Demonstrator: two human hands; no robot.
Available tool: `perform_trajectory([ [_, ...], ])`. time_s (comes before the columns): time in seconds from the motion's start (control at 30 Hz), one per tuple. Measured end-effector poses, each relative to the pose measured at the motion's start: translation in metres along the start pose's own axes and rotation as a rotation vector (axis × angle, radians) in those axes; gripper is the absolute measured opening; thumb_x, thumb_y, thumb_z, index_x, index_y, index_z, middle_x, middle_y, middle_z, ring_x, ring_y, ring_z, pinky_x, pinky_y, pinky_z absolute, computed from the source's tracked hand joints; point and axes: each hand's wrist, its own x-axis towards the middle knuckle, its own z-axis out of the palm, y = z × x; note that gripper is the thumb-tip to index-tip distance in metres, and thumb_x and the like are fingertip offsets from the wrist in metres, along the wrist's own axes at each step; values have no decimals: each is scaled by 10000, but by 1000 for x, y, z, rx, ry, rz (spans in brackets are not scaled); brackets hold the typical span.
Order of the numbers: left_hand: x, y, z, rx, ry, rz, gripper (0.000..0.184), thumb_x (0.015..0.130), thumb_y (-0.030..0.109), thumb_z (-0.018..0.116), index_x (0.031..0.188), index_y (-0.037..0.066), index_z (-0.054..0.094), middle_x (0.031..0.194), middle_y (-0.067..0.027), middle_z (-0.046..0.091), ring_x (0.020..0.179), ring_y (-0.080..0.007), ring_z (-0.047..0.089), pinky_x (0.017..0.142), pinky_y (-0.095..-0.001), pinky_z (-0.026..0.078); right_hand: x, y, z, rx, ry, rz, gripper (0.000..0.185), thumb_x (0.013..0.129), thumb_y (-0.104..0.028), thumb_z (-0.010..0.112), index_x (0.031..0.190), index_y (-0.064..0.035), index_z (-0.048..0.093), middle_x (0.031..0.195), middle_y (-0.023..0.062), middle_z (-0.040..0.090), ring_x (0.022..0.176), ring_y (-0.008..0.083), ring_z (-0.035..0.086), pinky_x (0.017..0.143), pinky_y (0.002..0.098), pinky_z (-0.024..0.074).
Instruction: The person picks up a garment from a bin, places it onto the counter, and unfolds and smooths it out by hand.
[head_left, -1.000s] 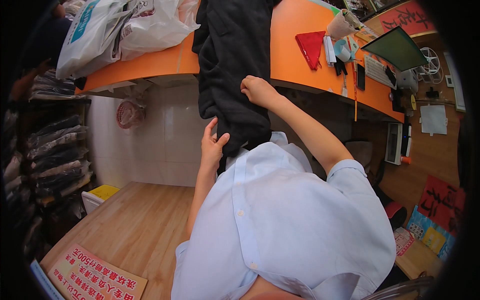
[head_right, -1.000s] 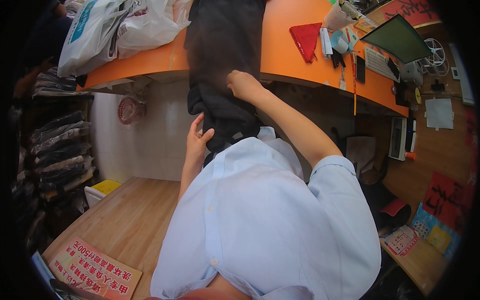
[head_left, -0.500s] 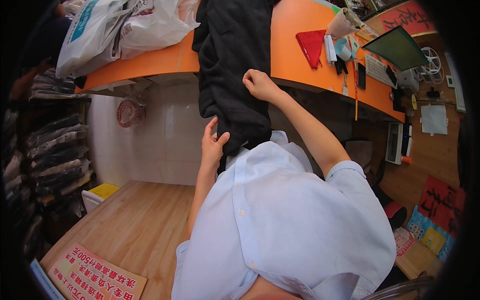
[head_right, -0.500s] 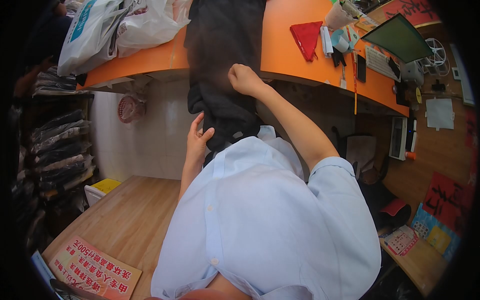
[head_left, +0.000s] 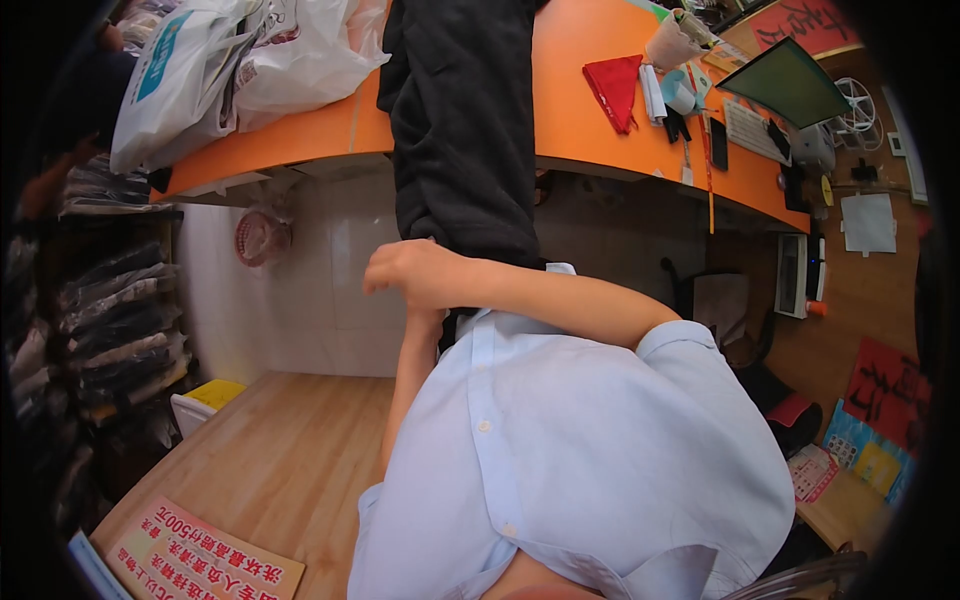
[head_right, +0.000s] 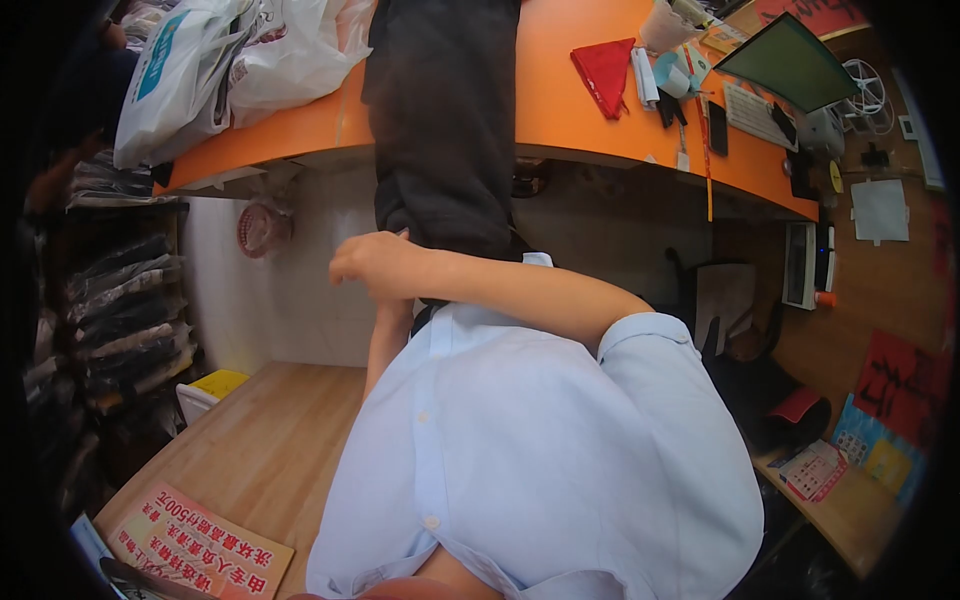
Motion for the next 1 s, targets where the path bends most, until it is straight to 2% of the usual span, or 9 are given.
perform_trajectory([
  [0.1,5,-8,3,-89,10,86,591,849,32,658,1381,28,400,1032,-80,646,905,-125,615,777,-236,495,1,-2,-7,-288,-193,-124,203,734,-114,655,937,-117,665,906,63,641,922,215,603,802,345,427],
  [0.2,0,-1,5,-132,-12,77,585,851,36,658,1377,20,402,1059,-78,635,932,-124,606,792,-235,493,-14,0,-36,-369,-6,75,445,697,-338,726,1034,-55,658,946,74,615,954,238,556,852,352,397],
  [0.33,-15,22,8,-202,-89,-125,634,854,8,654,1405,5,341,1072,-151,660,939,-158,638,826,-258,510,-43,21,-61,-610,-19,323,636,666,-314,788,1199,-39,575,1192,129,529,1142,295,475,928,377,388],
  [0.5,-13,12,11,-164,-73,-80,648,854,-1,648,1412,-11,318,1058,-155,668,919,-160,641,826,-269,512,-71,66,-45,-580,-106,528,368,734,-258,747,992,-16,643,899,140,624,890,301,618,740,389,482],
  [0.6,-13,11,13,-149,-39,-48,631,864,3,632,1412,-12,320,1065,-156,667,921,-162,641,830,-270,514,-68,76,-44,-459,139,597,294,798,-227,702,966,8,646,833,164,636,792,277,638,701,372,499],
  [0.7,-12,15,6,-209,-8,-107,612,874,29,633,1402,-26,328,1077,-152,663,939,-172,645,832,-274,517,-62,69,-67,521,683,640,284,945,-240,595,1058,19,627,1007,95,684,852,181,609,801,287,473],
  [0.73,-13,17,4,-211,-8,-108,612,874,29,633,1402,-26,328,1077,-152,663,939,-172,645,832,-274,517,-63,59,-84,841,798,621,363,992,-250,521,1228,25,531,1167,97,625,1048,173,596,933,298,459],
  [0.83,-20,31,12,-410,-21,-242,561,872,83,661,1347,-50,394,1131,-140,643,972,-173,645,833,-274,518,-81,44,-110,1057,923,502,428,998,-285,493,1325,-11,457,1293,112,556,1158,208,553,1023,343,425],
  [1.0,-12,21,9,-384,-204,-262,395,861,78,653,1221,-31,533,1116,-101,645,949,-155,643,807,-263,520,-123,50,-87,1287,1232,808,465,992,-278,507,1363,-15,414,1378,119,487,1267,258,465,1080,412,371],
])
